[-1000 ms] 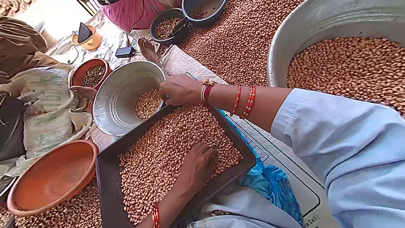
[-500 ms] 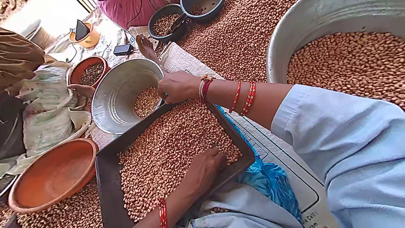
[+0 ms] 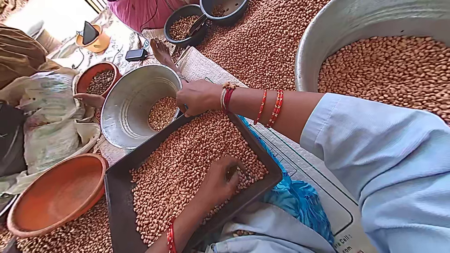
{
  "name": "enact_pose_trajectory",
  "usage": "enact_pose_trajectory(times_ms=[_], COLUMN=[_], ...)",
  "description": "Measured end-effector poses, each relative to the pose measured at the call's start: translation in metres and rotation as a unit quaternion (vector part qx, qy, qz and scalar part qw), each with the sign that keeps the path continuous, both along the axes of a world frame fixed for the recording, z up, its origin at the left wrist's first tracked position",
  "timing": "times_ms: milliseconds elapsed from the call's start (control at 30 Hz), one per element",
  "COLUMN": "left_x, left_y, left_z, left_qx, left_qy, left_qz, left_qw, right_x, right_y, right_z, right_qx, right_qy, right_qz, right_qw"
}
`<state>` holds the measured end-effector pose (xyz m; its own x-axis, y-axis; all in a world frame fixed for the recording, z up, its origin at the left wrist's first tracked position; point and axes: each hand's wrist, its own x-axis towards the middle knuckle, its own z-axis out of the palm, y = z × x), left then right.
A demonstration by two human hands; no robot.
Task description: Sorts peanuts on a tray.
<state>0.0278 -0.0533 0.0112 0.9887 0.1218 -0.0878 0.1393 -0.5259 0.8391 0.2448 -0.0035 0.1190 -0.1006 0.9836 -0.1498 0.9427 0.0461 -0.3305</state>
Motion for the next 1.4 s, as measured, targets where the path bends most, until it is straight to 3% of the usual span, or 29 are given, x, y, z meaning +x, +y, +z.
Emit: enact_pose_trajectory(times_ms=[167, 300, 433, 533, 633, 700, 767, 867, 933, 1033, 1167, 1300, 1333, 1400], left_x=[0.000, 0.001, 0.001, 0.000, -0.010, -0.020, -0.023, -0.022, -0.022, -0.021, -0.022, -0.024, -0.024, -0.029], left_y=[-0.019, -0.020, -0.018, 0.014, 0.060, 0.072, 0.057, 0.016, -0.003, -0.016, -0.017, -0.013, -0.007, 0.014], left_z=[-0.013, -0.015, -0.006, 0.025, 0.073, 0.090, 0.081, 0.044, 0.021, 0.002, 0.002, 0.005, 0.010, 0.025], left_qx=[0.198, 0.253, 0.235, 0.254, 0.385, 0.396, 0.369, 0.281, 0.281, 0.349, 0.391, 0.352, 0.332, 0.315], left_qy=[-0.044, -0.095, -0.035, -0.049, -0.126, -0.138, -0.163, -0.111, -0.074, -0.062, -0.060, -0.031, -0.028, -0.059], left_qz=[-0.060, -0.096, -0.104, 0.009, 0.206, 0.237, 0.184, 0.019, -0.064, -0.128, -0.143, -0.146, -0.124, 0.003], left_qw=[0.977, 0.958, 0.966, 0.966, 0.891, 0.876, 0.896, 0.953, 0.955, 0.926, 0.907, 0.924, 0.935, 0.947], right_x=[0.002, 0.001, 0.002, 0.002, 0.003, 0.004, 0.004, 0.003, 0.003, 0.003, 0.000, -0.004, -0.005, -0.006], right_y=[0.000, 0.001, 0.001, 0.001, 0.000, 0.001, 0.001, 0.002, 0.001, 0.000, -0.001, -0.004, -0.004, -0.005], right_z=[-0.002, -0.002, -0.004, -0.005, -0.007, -0.007, -0.007, -0.007, -0.009, -0.010, -0.009, -0.008, -0.008, -0.008], right_qx=[-0.002, 0.000, 0.002, 0.002, 0.002, 0.002, 0.001, -0.007, -0.013, -0.018, -0.043, -0.079, -0.084, -0.096], right_qy=[-0.009, -0.003, -0.003, 0.000, -0.008, -0.015, -0.014, -0.010, -0.012, -0.012, -0.040, -0.061, -0.062, -0.063], right_qz=[0.018, 0.016, 0.025, 0.023, 0.027, 0.033, 0.035, 0.029, 0.023, 0.018, 0.033, 0.059, 0.061, 0.059], right_qw=[1.000, 1.000, 1.000, 1.000, 1.000, 0.999, 0.999, 1.000, 1.000, 1.000, 0.998, 0.993, 0.993, 0.992])
